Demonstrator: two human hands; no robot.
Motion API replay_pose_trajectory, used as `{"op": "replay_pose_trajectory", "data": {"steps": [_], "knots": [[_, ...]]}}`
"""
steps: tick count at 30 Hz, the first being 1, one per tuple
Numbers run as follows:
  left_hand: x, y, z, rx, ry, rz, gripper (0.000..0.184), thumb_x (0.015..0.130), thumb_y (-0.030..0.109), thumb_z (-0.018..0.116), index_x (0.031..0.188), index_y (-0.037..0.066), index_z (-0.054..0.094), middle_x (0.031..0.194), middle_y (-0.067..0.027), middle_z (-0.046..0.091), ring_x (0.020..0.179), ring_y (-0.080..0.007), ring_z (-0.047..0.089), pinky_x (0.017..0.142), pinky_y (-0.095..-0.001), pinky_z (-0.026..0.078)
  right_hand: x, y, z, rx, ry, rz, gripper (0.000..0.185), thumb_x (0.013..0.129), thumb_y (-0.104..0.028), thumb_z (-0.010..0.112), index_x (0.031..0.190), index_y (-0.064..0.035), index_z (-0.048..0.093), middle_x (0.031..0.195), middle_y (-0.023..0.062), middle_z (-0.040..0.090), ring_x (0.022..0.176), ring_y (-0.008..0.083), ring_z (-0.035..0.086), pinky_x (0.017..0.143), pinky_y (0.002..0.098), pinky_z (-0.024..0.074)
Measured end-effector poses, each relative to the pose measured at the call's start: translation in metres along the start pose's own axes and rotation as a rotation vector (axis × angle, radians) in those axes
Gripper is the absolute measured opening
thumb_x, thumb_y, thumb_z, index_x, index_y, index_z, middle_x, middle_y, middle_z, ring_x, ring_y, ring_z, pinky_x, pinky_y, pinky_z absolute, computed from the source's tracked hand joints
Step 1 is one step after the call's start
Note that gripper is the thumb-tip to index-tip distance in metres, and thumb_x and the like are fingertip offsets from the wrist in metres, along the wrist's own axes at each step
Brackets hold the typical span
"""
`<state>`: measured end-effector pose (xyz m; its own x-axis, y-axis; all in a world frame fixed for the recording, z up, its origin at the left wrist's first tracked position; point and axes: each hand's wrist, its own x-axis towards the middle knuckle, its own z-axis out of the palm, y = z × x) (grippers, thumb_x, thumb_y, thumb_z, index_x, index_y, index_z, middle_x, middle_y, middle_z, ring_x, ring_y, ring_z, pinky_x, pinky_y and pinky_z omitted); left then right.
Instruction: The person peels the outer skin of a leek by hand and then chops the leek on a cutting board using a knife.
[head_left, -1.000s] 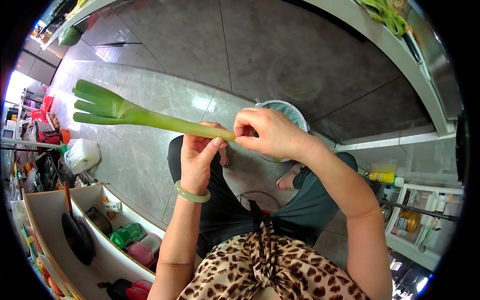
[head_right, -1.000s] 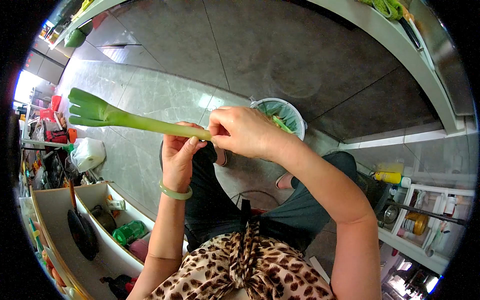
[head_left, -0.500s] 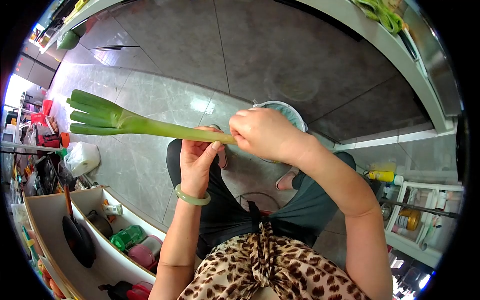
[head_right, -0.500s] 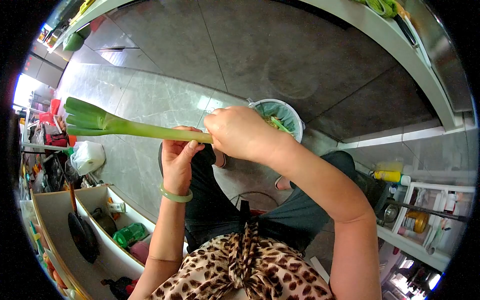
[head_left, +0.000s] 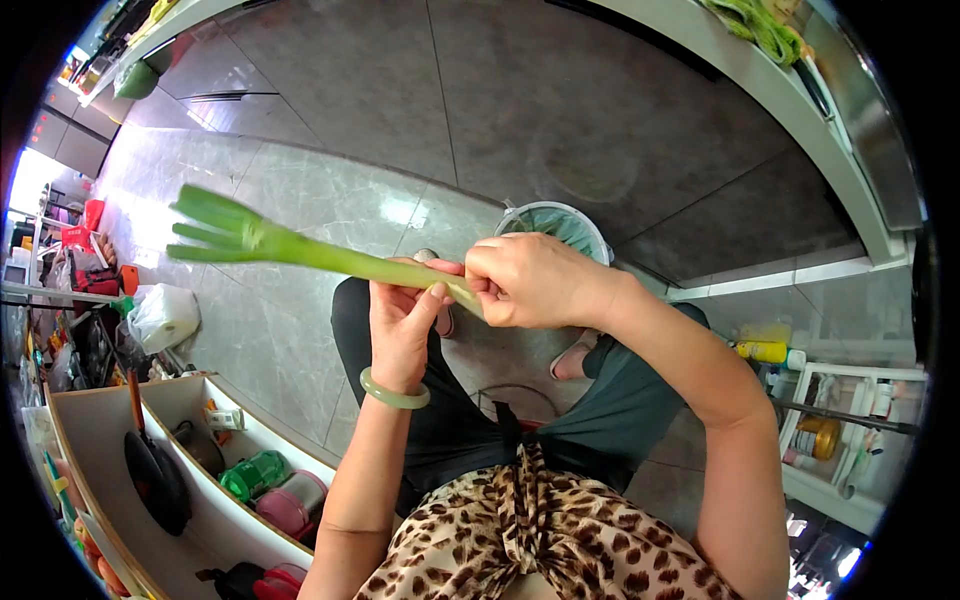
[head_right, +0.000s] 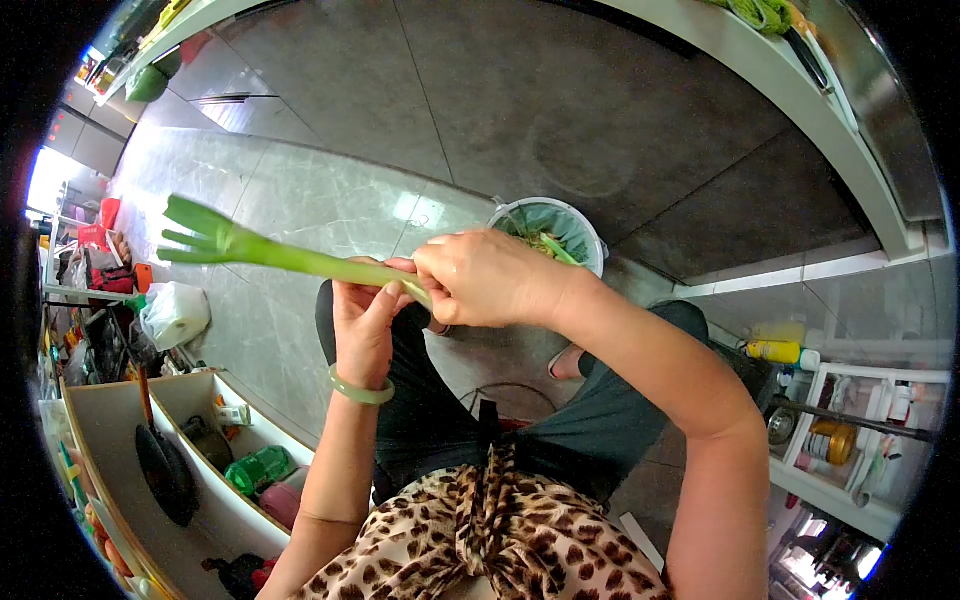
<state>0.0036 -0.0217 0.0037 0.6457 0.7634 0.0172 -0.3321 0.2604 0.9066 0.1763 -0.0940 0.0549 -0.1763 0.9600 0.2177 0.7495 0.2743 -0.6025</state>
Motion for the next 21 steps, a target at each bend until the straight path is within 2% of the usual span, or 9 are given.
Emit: {"op": "replay_pose_trajectory", "data": {"steps": [5, 6, 7, 10, 13, 15, 16, 19, 21], "knots": [[0.000, 0.002, 0.001, 0.044, -0.058, 0.078, 0.027, 0.085, -0.005, 0.058, 0.104, 0.004, 0.041, 0.106, -0.0142, 0.059, 0.094, -0.0166, 0.058, 0.072, -0.0234, 0.051, -0.001, 0.010, -0.001, 0.129, 0.073, 0.075, 0.009, 0.073, -0.006, 0.059, 0.076, -0.0035, 0.052, 0.068, 0.0079, 0.054, 0.063, 0.0248, 0.055, 0.057, 0.0337, 0.0447], [0.001, 0.000, 0.000, 0.046, -0.064, 0.103, 0.027, 0.085, -0.006, 0.058, 0.105, 0.004, 0.043, 0.106, -0.0140, 0.058, 0.095, -0.0171, 0.059, 0.073, -0.0247, 0.051, -0.001, 0.011, 0.000, 0.174, 0.085, 0.063, 0.010, 0.075, -0.007, 0.059, 0.077, -0.0031, 0.051, 0.069, 0.0064, 0.055, 0.061, 0.0200, 0.054, 0.058, 0.0318, 0.0447], [0.001, 0.000, 0.000, 0.050, -0.062, 0.104, 0.027, 0.085, -0.006, 0.058, 0.105, 0.004, 0.043, 0.106, -0.0140, 0.058, 0.095, -0.0171, 0.059, 0.073, -0.0247, 0.051, -0.001, 0.011, 0.001, 0.177, 0.086, 0.060, 0.010, 0.075, -0.007, 0.059, 0.077, -0.0031, 0.051, 0.069, 0.0064, 0.055, 0.061, 0.0200, 0.054, 0.058, 0.0318, 0.0447], [0.002, 0.000, -0.001, 0.104, -0.037, 0.116, 0.029, 0.084, -0.005, 0.059, 0.107, 0.004, 0.045, 0.105, -0.0131, 0.058, 0.091, -0.0168, 0.059, 0.070, -0.0242, 0.051, 0.000, 0.010, 0.001, 0.363, -0.053, 0.219, 0.009, 0.077, -0.008, 0.059, 0.078, -0.0031, 0.052, 0.073, 0.0035, 0.058, 0.063, 0.0134, 0.055, 0.059, 0.0285, 0.0449], [0.003, -0.005, -0.005, 0.109, -0.026, 0.114, 0.030, 0.083, -0.005, 0.061, 0.108, 0.003, 0.046, 0.099, -0.0108, 0.057, 0.085, -0.0157, 0.059, 0.068, -0.0236, 0.051, 0.000, 0.013, 0.001, 0.578, -0.119, 0.349, 0.006, 0.080, -0.008, 0.057, 0.080, -0.0028, 0.053, 0.077, 0.0030, 0.059, 0.065, 0.0096, 0.056, 0.061, 0.0254, 0.0464], [0.001, -0.008, -0.008, 0.031, -0.027, 0.060, 0.031, 0.082, -0.005, 0.062, 0.108, 0.003, 0.047, 0.095, -0.0088, 0.055, 0.085, -0.0163, 0.059, 0.070, -0.0248, 0.051, 0.000, 0.019, -0.002, 1.091, -0.162, 0.512, 0.005, 0.082, -0.007, 0.056, 0.083, -0.0023, 0.054, 0.077, 0.0040, 0.059, 0.066, 0.0095, 0.056, 0.062, 0.0238, 0.0482], [0.000, -0.010, -0.008, 0.034, -0.028, 0.061, 0.031, 0.082, -0.005, 0.062, 0.108, 0.003, 0.047, 0.095, -0.0088, 0.055, 0.085, -0.0163, 0.059, 0.070, -0.0248, 0.051, -0.002, 0.019, -0.004, 1.195, -0.153, 0.546, 0.006, 0.083, -0.008, 0.054, 0.086, -0.0021, 0.053, 0.077, 0.0062, 0.059, 0.065, 0.0113, 0.058, 0.063, 0.0236, 0.0505], [-0.001, -0.014, -0.006, 0.030, -0.018, -0.008, 0.031, 0.082, -0.004, 0.063, 0.108, 0.003, 0.047, 0.095, -0.0081, 0.054, 0.089, -0.0180, 0.060, 0.073, -0.0264, 0.051, -0.002, 0.021, -0.008, 1.455, -0.150, 0.509, 0.013, 0.084, -0.013, 0.057, 0.089, -0.0015, 0.056, 0.077, 0.0048, 0.062, 0.063, 0.0094, 0.060, 0.062, 0.0214, 0.0513], [0.000, -0.016, -0.004, -0.049, -0.024, -0.002, 0.031, 0.082, -0.003, 0.064, 0.108, 0.003, 0.047, 0.096, -0.0080, 0.054, 0.091, -0.0190, 0.060, 0.074, -0.0273, 0.052, -0.003, 0.019, -0.014, 1.498, -0.140, 0.465, 0.015, 0.084, -0.014, 0.057, 0.091, -0.0005, 0.055, 0.078, 0.0063, 0.062, 0.062, 0.0109, 0.061, 0.062, 0.0222, 0.0530]]}}
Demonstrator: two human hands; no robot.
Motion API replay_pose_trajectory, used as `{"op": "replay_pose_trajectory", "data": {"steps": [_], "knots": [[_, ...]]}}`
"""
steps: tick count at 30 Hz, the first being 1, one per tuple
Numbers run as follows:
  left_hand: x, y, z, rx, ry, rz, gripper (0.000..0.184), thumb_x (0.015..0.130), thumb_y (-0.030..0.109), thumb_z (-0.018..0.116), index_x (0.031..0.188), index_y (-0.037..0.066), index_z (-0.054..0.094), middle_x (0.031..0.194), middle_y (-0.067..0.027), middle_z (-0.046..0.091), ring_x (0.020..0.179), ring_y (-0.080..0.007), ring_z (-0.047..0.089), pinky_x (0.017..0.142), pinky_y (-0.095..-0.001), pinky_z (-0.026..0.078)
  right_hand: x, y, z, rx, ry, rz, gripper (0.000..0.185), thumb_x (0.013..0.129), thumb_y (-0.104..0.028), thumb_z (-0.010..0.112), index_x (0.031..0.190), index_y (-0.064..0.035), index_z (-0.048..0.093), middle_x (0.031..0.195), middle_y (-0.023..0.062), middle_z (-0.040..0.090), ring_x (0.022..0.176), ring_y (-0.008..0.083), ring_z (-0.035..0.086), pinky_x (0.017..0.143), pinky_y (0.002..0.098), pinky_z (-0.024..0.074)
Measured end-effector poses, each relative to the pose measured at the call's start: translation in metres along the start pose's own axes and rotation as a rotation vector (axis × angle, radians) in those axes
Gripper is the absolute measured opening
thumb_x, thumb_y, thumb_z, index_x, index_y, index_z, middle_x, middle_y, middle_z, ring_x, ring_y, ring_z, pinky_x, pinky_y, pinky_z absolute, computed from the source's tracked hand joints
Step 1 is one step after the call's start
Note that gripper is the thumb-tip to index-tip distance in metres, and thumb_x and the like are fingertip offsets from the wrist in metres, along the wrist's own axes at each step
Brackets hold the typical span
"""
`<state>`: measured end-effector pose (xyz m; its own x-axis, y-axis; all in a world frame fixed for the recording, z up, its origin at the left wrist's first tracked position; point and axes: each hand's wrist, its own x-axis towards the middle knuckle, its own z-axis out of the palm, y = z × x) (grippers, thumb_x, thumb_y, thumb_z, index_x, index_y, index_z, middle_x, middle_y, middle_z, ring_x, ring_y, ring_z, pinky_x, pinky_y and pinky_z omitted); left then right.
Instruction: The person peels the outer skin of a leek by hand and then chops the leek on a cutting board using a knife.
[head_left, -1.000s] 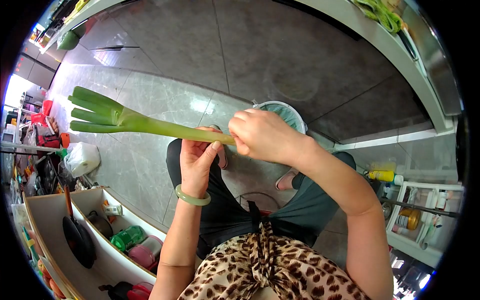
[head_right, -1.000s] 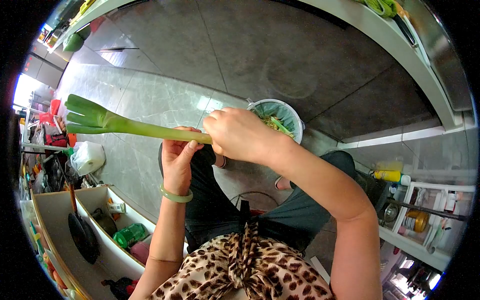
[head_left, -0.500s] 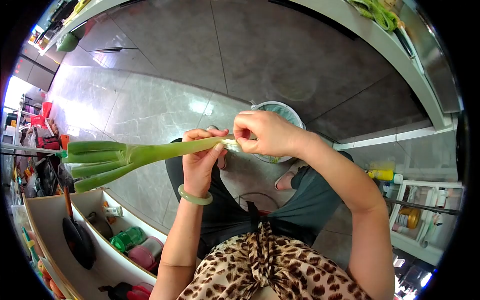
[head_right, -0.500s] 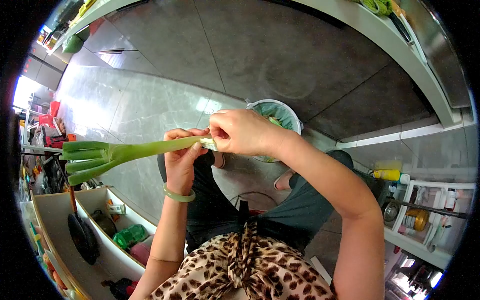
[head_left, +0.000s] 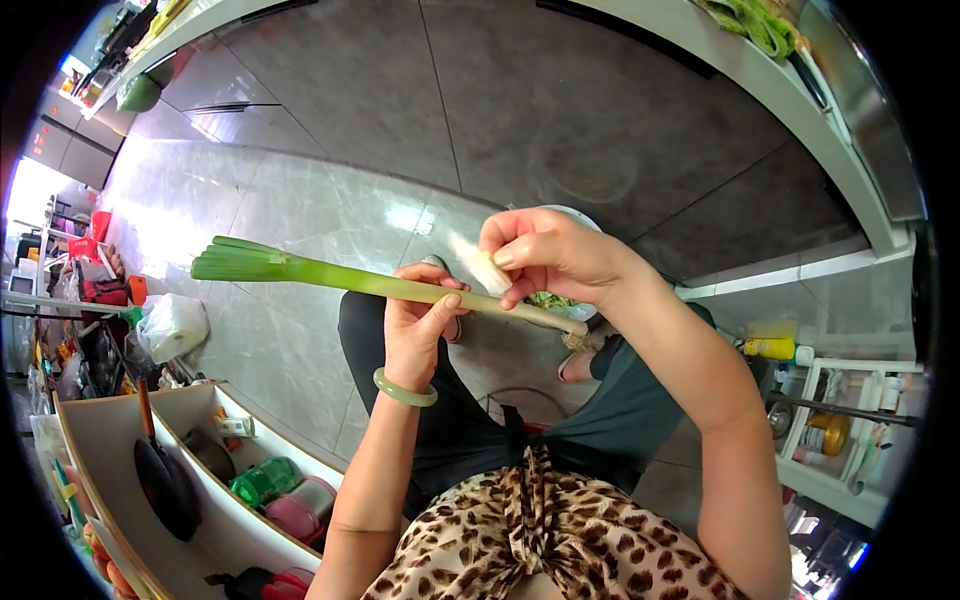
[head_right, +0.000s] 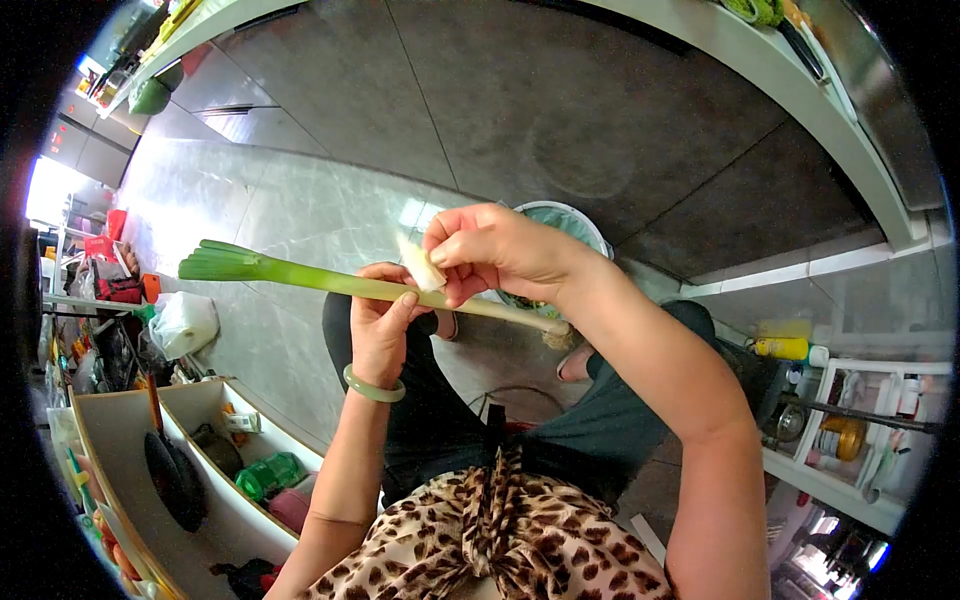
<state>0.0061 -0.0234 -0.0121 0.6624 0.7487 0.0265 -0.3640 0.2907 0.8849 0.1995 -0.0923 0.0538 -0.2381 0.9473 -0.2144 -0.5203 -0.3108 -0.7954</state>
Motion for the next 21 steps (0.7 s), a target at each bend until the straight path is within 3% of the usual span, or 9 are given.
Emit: {"op": "replay_pose_trajectory", "data": {"steps": [4, 6, 8, 10, 12, 15, 17, 20, 21], "knots": [[0.004, -0.006, -0.012, 0.049, 0.029, -0.009, 0.028, 0.082, 0.001, 0.064, 0.103, 0.003, 0.046, 0.098, -0.0095, 0.054, 0.091, -0.0202, 0.060, 0.076, -0.0299, 0.056, -0.018, -0.018, 0.004, 0.025, 0.064, -0.181, 0.012, 0.080, -0.010, 0.057, 0.088, -0.0019, 0.055, 0.079, 0.0078, 0.062, 0.066, 0.0132, 0.062, 0.062, 0.0257, 0.0556], [0.005, -0.008, -0.017, 0.039, 0.033, -0.010, 0.026, 0.082, 0.001, 0.064, 0.101, 0.003, 0.046, 0.097, -0.0098, 0.054, 0.091, -0.0210, 0.060, 0.075, -0.0298, 0.056, -0.026, -0.018, -0.011, -0.256, 0.250, -0.240, 0.015, 0.084, -0.015, 0.058, 0.091, -0.0017, 0.057, 0.080, 0.0042, 0.062, 0.069, 0.0116, 0.062, 0.063, 0.0233, 0.0529], [0.005, -0.008, -0.016, 0.027, 0.039, -0.008, 0.024, 0.082, 0.000, 0.064, 0.099, 0.003, 0.046, 0.096, -0.0100, 0.055, 0.091, -0.0218, 0.060, 0.075, -0.0297, 0.056, -0.021, 0.005, -0.048, -0.714, 0.483, -0.256, 0.014, 0.082, -0.015, 0.060, 0.087, -0.0017, 0.059, 0.078, 0.0054, 0.063, 0.069, 0.0137, 0.062, 0.063, 0.0266, 0.0511], [0.004, -0.008, -0.011, 0.006, 0.082, -0.041, 0.023, 0.082, -0.002, 0.064, 0.096, 0.004, 0.048, 0.094, -0.0086, 0.056, 0.089, -0.0187, 0.060, 0.073, -0.0276, 0.052, -0.021, 0.029, -0.070, -1.743, 0.679, 0.118, 0.014, 0.081, -0.010, 0.055, 0.088, -0.0026, 0.063, 0.086, 0.0123, 0.065, 0.076, 0.0284, 0.064, 0.067, 0.0399, 0.0512], [0.004, -0.008, -0.009, 0.029, 0.077, -0.042, 0.023, 0.082, -0.002, 0.064, 0.096, 0.004, 0.048, 0.094, -0.0088, 0.056, 0.088, -0.0182, 0.060, 0.072, -0.0272, 0.052, -0.019, 0.046, -0.072, -1.846, 0.704, 0.099, 0.023, 0.083, -0.014, 0.053, 0.100, -0.0029, 0.063, 0.096, 0.0144, 0.063, 0.085, 0.0321, 0.061, 0.071, 0.0409, 0.0493], [-0.001, -0.015, -0.006, 0.045, 0.062, -0.036, 0.022, 0.082, -0.002, 0.064, 0.096, 0.004, 0.048, 0.094, -0.0083, 0.056, 0.086, -0.0165, 0.059, 0.070, -0.0258, 0.051, -0.008, 0.020, -0.006, -1.415, 0.604, -0.397, 0.024, 0.084, -0.015, 0.057, 0.102, -0.0022, 0.064, 0.093, 0.0130, 0.063, 0.082, 0.0298, 0.061, 0.072, 0.0362, 0.0483], [0.000, -0.016, -0.002, 0.061, 0.051, -0.035, 0.022, 0.082, 0.000, 0.065, 0.097, 0.005, 0.049, 0.095, -0.0063, 0.056, 0.084, -0.0135, 0.058, 0.068, -0.0238, 0.048, 0.007, 0.013, 0.030, -1.230, 0.421, -0.437, 0.024, 0.083, -0.019, 0.060, 0.099, -0.0019, 0.064, 0.090, 0.0118, 0.062, 0.079, 0.0277, 0.061, 0.069, 0.0343, 0.0475], [0.004, -0.016, 0.004, 0.120, 0.070, 0.032, 0.025, 0.081, 0.002, 0.066, 0.099, 0.006, 0.050, 0.097, -0.0022, 0.056, 0.084, -0.0086, 0.054, 0.069, -0.0211, 0.045, 0.027, 0.024, 0.047, -1.344, 0.409, -0.510, 0.017, 0.081, -0.018, 0.063, 0.088, -0.0033, 0.064, 0.083, 0.0092, 0.060, 0.076, 0.0266, 0.060, 0.066, 0.0363, 0.0468], [0.003, -0.012, 0.006, 0.176, 0.063, 0.022, 0.027, 0.081, 0.001, 0.065, 0.103, 0.005, 0.049, 0.101, -0.0023, 0.056, 0.092, -0.0097, 0.053, 0.078, -0.0232, 0.044, 0.029, 0.026, 0.048, -1.340, 0.400, -0.510, 0.017, 0.081, -0.018, 0.063, 0.088, -0.0033, 0.064, 0.083, 0.0092, 0.060, 0.076, 0.0266, 0.060, 0.066, 0.0363, 0.0468]]}}
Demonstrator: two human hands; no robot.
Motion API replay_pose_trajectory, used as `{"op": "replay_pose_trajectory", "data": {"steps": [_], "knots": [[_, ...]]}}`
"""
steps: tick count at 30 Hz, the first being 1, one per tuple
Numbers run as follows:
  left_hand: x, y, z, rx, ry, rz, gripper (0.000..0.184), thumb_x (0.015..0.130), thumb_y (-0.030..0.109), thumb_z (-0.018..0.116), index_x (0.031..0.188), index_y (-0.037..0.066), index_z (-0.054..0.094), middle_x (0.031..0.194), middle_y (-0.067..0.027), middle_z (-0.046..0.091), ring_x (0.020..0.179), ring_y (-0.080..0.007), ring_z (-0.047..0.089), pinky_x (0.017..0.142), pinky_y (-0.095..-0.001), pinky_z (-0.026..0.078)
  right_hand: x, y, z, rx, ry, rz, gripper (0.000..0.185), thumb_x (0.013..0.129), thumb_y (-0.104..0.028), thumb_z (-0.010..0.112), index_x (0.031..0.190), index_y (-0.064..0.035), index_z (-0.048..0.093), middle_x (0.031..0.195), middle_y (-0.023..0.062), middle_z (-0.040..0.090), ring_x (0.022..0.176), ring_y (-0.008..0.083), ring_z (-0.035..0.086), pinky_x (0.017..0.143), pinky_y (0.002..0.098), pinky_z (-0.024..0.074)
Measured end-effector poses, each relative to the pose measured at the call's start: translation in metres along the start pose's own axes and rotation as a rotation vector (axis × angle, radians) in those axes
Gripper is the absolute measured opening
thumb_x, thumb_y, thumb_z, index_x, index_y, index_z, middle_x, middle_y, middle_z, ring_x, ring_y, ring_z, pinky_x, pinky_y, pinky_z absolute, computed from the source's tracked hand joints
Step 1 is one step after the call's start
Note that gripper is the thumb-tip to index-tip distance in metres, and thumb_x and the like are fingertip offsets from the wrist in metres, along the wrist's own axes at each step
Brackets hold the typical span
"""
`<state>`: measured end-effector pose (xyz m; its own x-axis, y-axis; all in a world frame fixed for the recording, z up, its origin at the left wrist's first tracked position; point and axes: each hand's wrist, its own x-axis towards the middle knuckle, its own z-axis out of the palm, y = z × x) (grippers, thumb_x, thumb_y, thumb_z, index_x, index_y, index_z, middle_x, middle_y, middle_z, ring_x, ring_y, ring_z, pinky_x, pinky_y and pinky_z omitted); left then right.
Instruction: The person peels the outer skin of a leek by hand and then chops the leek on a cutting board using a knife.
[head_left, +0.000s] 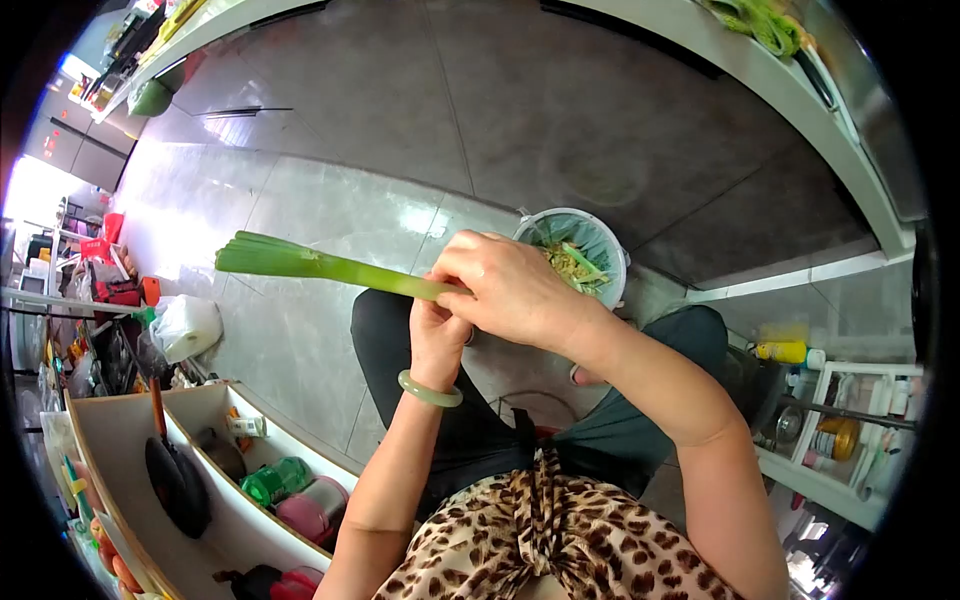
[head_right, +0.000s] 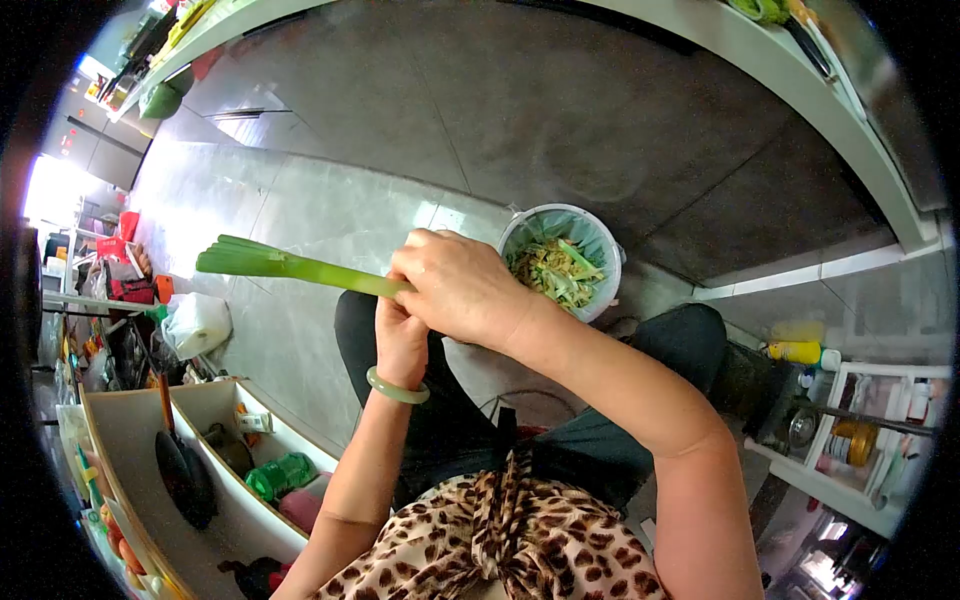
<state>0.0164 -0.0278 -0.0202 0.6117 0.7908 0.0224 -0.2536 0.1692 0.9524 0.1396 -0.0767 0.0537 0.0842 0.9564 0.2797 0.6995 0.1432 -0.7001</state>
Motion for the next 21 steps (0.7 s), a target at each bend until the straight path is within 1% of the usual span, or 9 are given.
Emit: {"op": "replay_pose_trajectory", "data": {"steps": [2, 5, 9, 11, 12, 13, 16, 19, 21], "knots": [[0.000, 0.001, -0.003, 0.040, -0.016, -0.047, 0.036, 0.080, 0.001, 0.065, 0.112, 0.004, 0.048, 0.107, -0.0016, 0.055, 0.101, -0.0109, 0.052, 0.086, -0.0255, 0.043, 0.000, 0.000, 0.005, 0.016, 0.060, 0.065, 0.014, 0.078, -0.016, 0.065, 0.078, -0.0034, 0.060, 0.080, 0.0078, 0.058, 0.075, 0.0264, 0.058, 0.065, 0.0377, 0.0460], [0.000, -0.002, 0.000, 0.000, 0.050, -0.021, 0.034, 0.078, -0.002, 0.064, 0.108, 0.005, 0.049, 0.099, -0.0003, 0.053, 0.090, -0.0086, 0.051, 0.077, -0.0218, 0.044, -0.002, 0.004, 0.016, -0.013, 0.141, 0.005, 0.015, 0.075, -0.014, 0.067, 0.074, -0.0032, 0.056, 0.078, 0.0075, 0.057, 0.075, 0.0265, 0.057, 0.065, 0.0378, 0.0455], [0.002, 0.000, -0.002, -0.005, -0.044, 0.003, 0.034, 0.079, -0.003, 0.063, 0.108, 0.005, 0.047, 0.105, -0.0024, 0.051, 0.096, -0.0099, 0.051, 0.079, -0.0228, 0.045, -0.003, 0.011, 0.013, -0.016, 0.152, -0.007, 0.014, 0.075, -0.012, 0.067, 0.073, -0.0034, 0.056, 0.078, 0.0072, 0.057, 0.078, 0.0259, 0.056, 0.065, 0.0369, 0.0453], [0.003, 0.002, -0.008, -0.112, -0.173, -0.156, 0.035, 0.080, -0.004, 0.062, 0.111, 0.005, 0.047, 0.110, -0.0038, 0.049, 0.101, -0.0116, 0.050, 0.080, -0.0237, 0.046, -0.005, 0.013, 0.005, 0.018, 0.118, 0.084, 0.011, 0.074, -0.013, 0.063, 0.072, -0.0041, 0.056, 0.078, 0.0086, 0.058, 0.080, 0.0282, 0.058, 0.067, 0.0386, 0.0480], [-0.001, 0.001, -0.012, -0.200, -0.178, -0.224, 0.036, 0.082, -0.004, 0.060, 0.114, 0.004, 0.046, 0.107, -0.0045, 0.052, 0.098, -0.0132, 0.053, 0.079, -0.0252, 0.048, -0.006, 0.016, 0.004, 0.067, 0.131, 0.110, 0.012, 0.074, -0.013, 0.066, 0.073, -0.0035, 0.057, 0.075, 0.0070, 0.058, 0.073, 0.0218, 0.059, 0.064, 0.0341, 0.0473], [-0.001, 0.000, -0.016, -0.206, -0.179, -0.222, 0.036, 0.082, -0.004, 0.060, 0.114, 0.004, 0.046, 0.107, -0.0045, 0.052, 0.098, -0.0132, 0.053, 0.079, -0.0252, 0.048, -0.008, 0.020, 0.002, 0.061, 0.128, 0.111, 0.012, 0.074, -0.013, 0.066, 0.073, -0.0035, 0.057, 0.075, 0.0070, 0.058, 0.073, 0.0218, 0.059, 0.064, 0.0341, 0.0473], [-0.003, 0.002, -0.017, -0.139, -0.083, -0.227, 0.030, 0.085, -0.002, 0.058, 0.113, 0.003, 0.048, 0.101, -0.0071, 0.057, 0.089, -0.0144, 0.058, 0.079, -0.0281, 0.051, -0.012, 0.037, -0.007, 0.714, -0.110, 0.344, 0.014, 0.083, -0.012, 0.066, 0.080, -0.0024, 0.057, 0.082, 0.0033, 0.064, 0.077, 0.0078, 0.059, 0.068, 0.0233, 0.0474], [-0.002, 0.007, -0.022, -0.156, -0.034, -0.202, 0.028, 0.085, -0.001, 0.059, 0.111, 0.003, 0.049, 0.103, -0.0082, 0.057, 0.090, -0.0145, 0.058, 0.079, -0.0282, 0.051, -0.022, 0.043, -0.029, 1.035, -0.137, 0.435, 0.012, 0.086, -0.013, 0.063, 0.086, -0.0042, 0.054, 0.082, 0.0059, 0.064, 0.075, 0.0104, 0.062, 0.070, 0.0239, 0.0504], [-0.001, 0.010, -0.029, -0.189, -0.027, -0.188, 0.028, 0.085, 0.000, 0.059, 0.111, 0.003, 0.049, 0.106, -0.0098, 0.058, 0.094, -0.0165, 0.059, 0.083, -0.0305, 0.051, -0.031, 0.053, -0.040, 1.014, -0.109, 0.458, 0.012, 0.086, -0.013, 0.062, 0.085, -0.0050, 0.054, 0.082, 0.0056, 0.064, 0.074, 0.0108, 0.062, 0.069, 0.0243, 0.0506]]}}
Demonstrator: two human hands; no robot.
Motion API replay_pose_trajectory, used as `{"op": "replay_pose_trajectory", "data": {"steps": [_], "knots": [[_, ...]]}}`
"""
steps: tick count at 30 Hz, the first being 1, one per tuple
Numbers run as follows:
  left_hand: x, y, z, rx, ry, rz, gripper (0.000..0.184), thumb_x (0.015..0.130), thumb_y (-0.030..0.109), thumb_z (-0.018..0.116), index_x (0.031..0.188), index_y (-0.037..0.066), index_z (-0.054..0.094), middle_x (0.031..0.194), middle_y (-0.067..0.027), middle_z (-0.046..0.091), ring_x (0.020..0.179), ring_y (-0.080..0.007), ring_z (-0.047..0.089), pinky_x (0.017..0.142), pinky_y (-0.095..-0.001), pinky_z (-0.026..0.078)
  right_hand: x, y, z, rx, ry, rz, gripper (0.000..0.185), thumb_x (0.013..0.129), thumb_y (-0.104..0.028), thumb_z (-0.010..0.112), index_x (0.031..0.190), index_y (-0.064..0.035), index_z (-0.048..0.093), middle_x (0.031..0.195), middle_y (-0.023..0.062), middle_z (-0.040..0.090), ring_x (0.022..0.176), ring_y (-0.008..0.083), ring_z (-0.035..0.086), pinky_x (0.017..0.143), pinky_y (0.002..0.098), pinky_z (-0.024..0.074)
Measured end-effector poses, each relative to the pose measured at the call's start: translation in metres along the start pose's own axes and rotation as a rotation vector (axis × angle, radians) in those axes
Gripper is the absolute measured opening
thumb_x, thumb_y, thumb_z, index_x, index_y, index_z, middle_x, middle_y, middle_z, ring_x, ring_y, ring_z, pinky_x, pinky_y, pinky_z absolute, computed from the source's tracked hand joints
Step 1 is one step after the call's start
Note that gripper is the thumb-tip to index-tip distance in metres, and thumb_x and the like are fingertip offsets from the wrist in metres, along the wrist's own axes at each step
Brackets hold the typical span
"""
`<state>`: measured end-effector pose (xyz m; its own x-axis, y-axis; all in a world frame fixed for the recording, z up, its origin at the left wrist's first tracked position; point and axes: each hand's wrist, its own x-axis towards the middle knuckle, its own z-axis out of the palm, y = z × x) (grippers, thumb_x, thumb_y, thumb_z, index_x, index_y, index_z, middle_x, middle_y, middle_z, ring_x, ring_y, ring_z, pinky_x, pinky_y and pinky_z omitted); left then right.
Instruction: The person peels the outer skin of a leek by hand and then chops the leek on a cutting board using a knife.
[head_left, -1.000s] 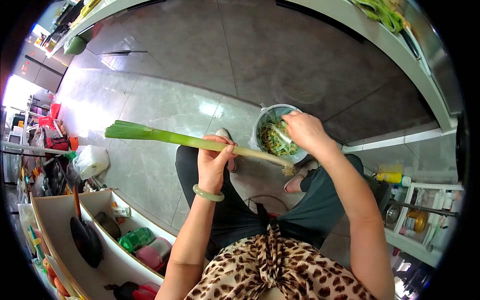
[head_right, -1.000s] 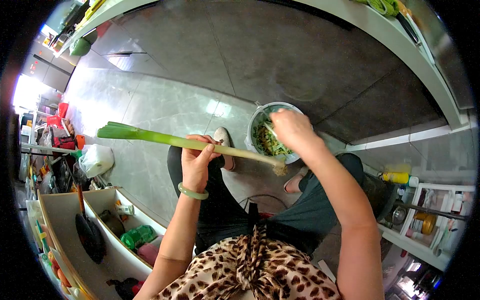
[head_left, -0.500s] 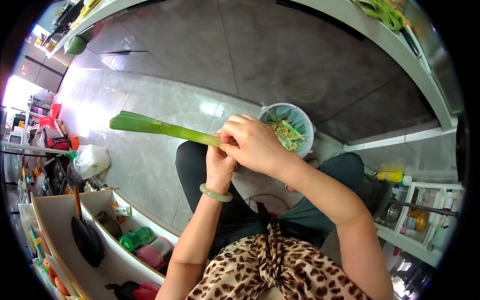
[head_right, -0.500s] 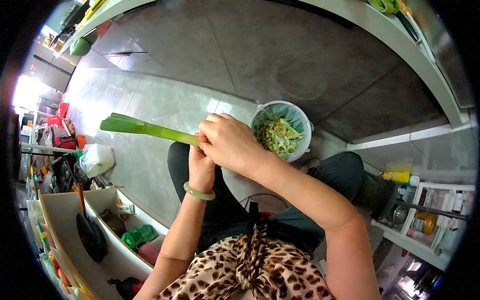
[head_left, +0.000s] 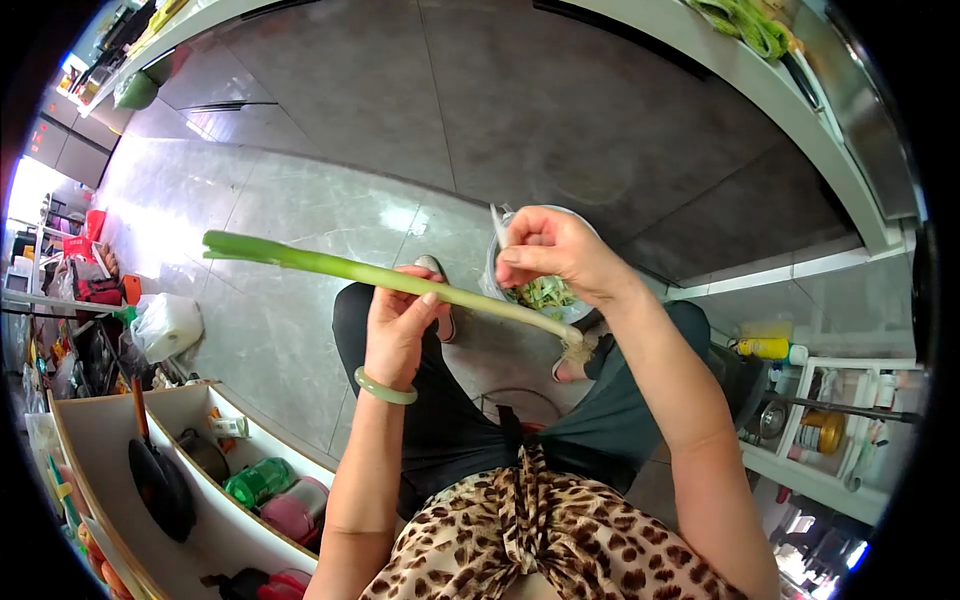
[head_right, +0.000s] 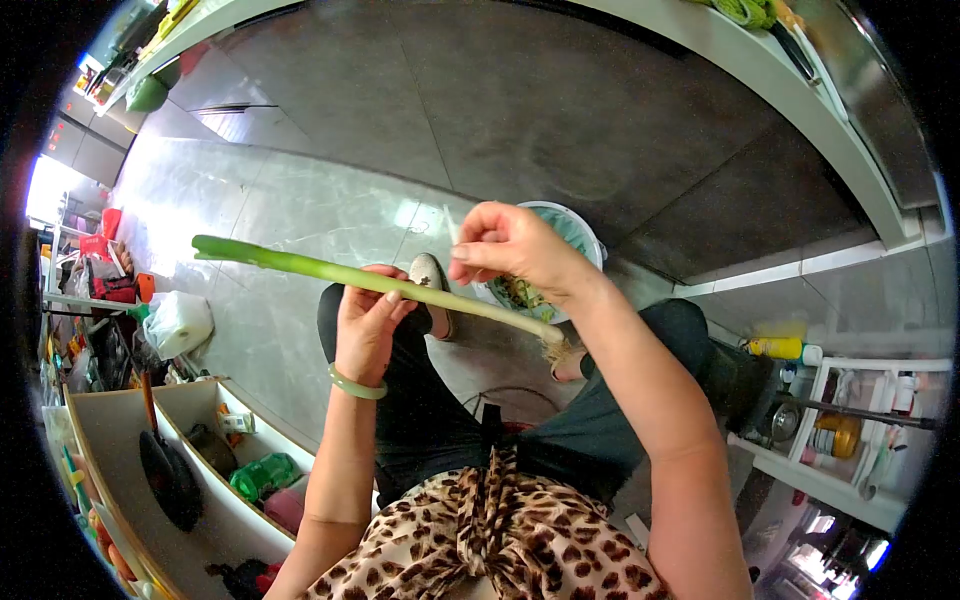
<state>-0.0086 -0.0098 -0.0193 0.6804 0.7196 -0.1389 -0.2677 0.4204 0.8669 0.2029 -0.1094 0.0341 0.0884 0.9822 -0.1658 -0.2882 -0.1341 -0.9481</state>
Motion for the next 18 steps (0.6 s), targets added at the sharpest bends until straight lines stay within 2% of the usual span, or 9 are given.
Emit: {"op": "replay_pose_trajectory", "data": {"steps": [4, 6, 8, 9, 10, 12, 13, 15, 18], "knots": [[0.001, 0.009, -0.011, -0.050, 0.011, 0.069, 0.026, 0.086, -0.001, 0.058, 0.111, 0.002, 0.050, 0.104, -0.0103, 0.058, 0.096, -0.0183, 0.059, 0.083, -0.0315, 0.052, -0.022, 0.002, -0.032, -0.006, 0.148, 0.011, 0.011, 0.086, -0.012, 0.062, 0.084, -0.0065, 0.053, 0.080, 0.0046, 0.064, 0.073, 0.0106, 0.062, 0.067, 0.0246, 0.0509], [0.000, 0.015, -0.014, -0.074, 0.012, 0.107, 0.027, 0.086, 0.000, 0.059, 0.111, 0.002, 0.050, 0.104, -0.0107, 0.058, 0.095, -0.0187, 0.059, 0.083, -0.0314, 0.052, -0.026, 0.010, -0.054, -0.031, 0.157, 0.009, 0.010, 0.086, -0.012, 0.061, 0.089, -0.0043, 0.055, 0.079, 0.0052, 0.064, 0.075, 0.0114, 0.062, 0.070, 0.0250, 0.0508], [0.000, 0.017, -0.018, -0.072, 0.025, 0.121, 0.027, 0.085, 0.000, 0.059, 0.111, 0.002, 0.050, 0.105, -0.0107, 0.058, 0.096, -0.0189, 0.059, 0.083, -0.0316, 0.052, -0.024, 0.026, -0.072, -0.252, 0.195, 0.013, 0.019, 0.087, -0.012, 0.060, 0.102, -0.0003, 0.059, 0.086, 0.0076, 0.066, 0.081, 0.0133, 0.063, 0.074, 0.0255, 0.0505], [0.001, 0.017, -0.019, -0.076, 0.035, 0.137, 0.028, 0.085, 0.000, 0.060, 0.111, 0.002, 0.050, 0.105, -0.0108, 0.058, 0.096, -0.0191, 0.059, 0.084, -0.0317, 0.052, -0.020, 0.032, -0.076, -0.526, 0.184, 0.057, 0.028, 0.086, -0.014, 0.061, 0.110, -0.0005, 0.061, 0.096, 0.0106, 0.066, 0.086, 0.0164, 0.063, 0.080, 0.0274, 0.0494], [0.002, 0.018, -0.018, -0.073, 0.029, 0.139, 0.028, 0.085, 0.000, 0.060, 0.111, 0.002, 0.050, 0.105, -0.0108, 0.058, 0.096, -0.0191, 0.059, 0.084, -0.0317, 0.052, -0.023, 0.038, -0.081, -1.062, 0.216, 0.120, 0.027, 0.083, -0.016, 0.062, 0.106, -0.0018, 0.064, 0.104, 0.0108, 0.065, 0.088, 0.0189, 0.063, 0.082, 0.0290, 0.0484], [0.003, 0.018, -0.018, -0.089, -0.009, 0.153, 0.028, 0.085, -0.001, 0.059, 0.110, 0.002, 0.050, 0.105, -0.0106, 0.057, 0.097, -0.0193, 0.059, 0.085, -0.0320, 0.052, -0.021, 0.055, -0.079, -1.599, 0.463, -0.199, 0.026, 0.080, -0.018, 0.062, 0.101, -0.0019, 0.066, 0.100, 0.0103, 0.065, 0.087, 0.0229, 0.063, 0.080, 0.0311, 0.0478], [0.002, 0.019, -0.016, -0.088, -0.007, 0.153, 0.028, 0.085, -0.001, 0.059, 0.110, 0.002, 0.050, 0.105, -0.0106, 0.057, 0.097, -0.0193, 0.059, 0.085, -0.0320, 0.052, -0.018, 0.042, -0.066, -1.598, 0.461, -0.199, 0.026, 0.080, -0.018, 0.062, 0.101, -0.0019, 0.066, 0.100, 0.0103, 0.065, 0.087, 0.0229, 0.063, 0.080, 0.0311, 0.0478], [-0.001, 0.023, -0.010, -0.092, -0.023, 0.125, 0.027, 0.084, -0.004, 0.058, 0.110, 0.003, 0.050, 0.105, -0.0105, 0.057, 0.100, -0.0202, 0.058, 0.087, -0.0329, 0.051, -0.014, 0.012, -0.040, -1.011, 0.384, -0.009, 0.021, 0.080, -0.016, 0.061, 0.095, -0.0010, 0.066, 0.098, 0.0093, 0.064, 0.087, 0.0245, 0.062, 0.077, 0.0326, 0.0471], [0.000, 0.024, -0.008, -0.113, -0.053, 0.122, 0.025, 0.084, -0.006, 0.055, 0.107, 0.003, 0.051, 0.105, -0.0105, 0.055, 0.104, -0.0238, 0.055, 0.089, -0.0346, 0.049, -0.008, -0.006, -0.007, -1.187, 0.317, -0.075, 0.023, 0.079, -0.016, 0.062, 0.099, -0.0047, 0.062, 0.105, 0.0077, 0.059, 0.090, 0.0228, 0.059, 0.076, 0.0342, 0.0460]]}}
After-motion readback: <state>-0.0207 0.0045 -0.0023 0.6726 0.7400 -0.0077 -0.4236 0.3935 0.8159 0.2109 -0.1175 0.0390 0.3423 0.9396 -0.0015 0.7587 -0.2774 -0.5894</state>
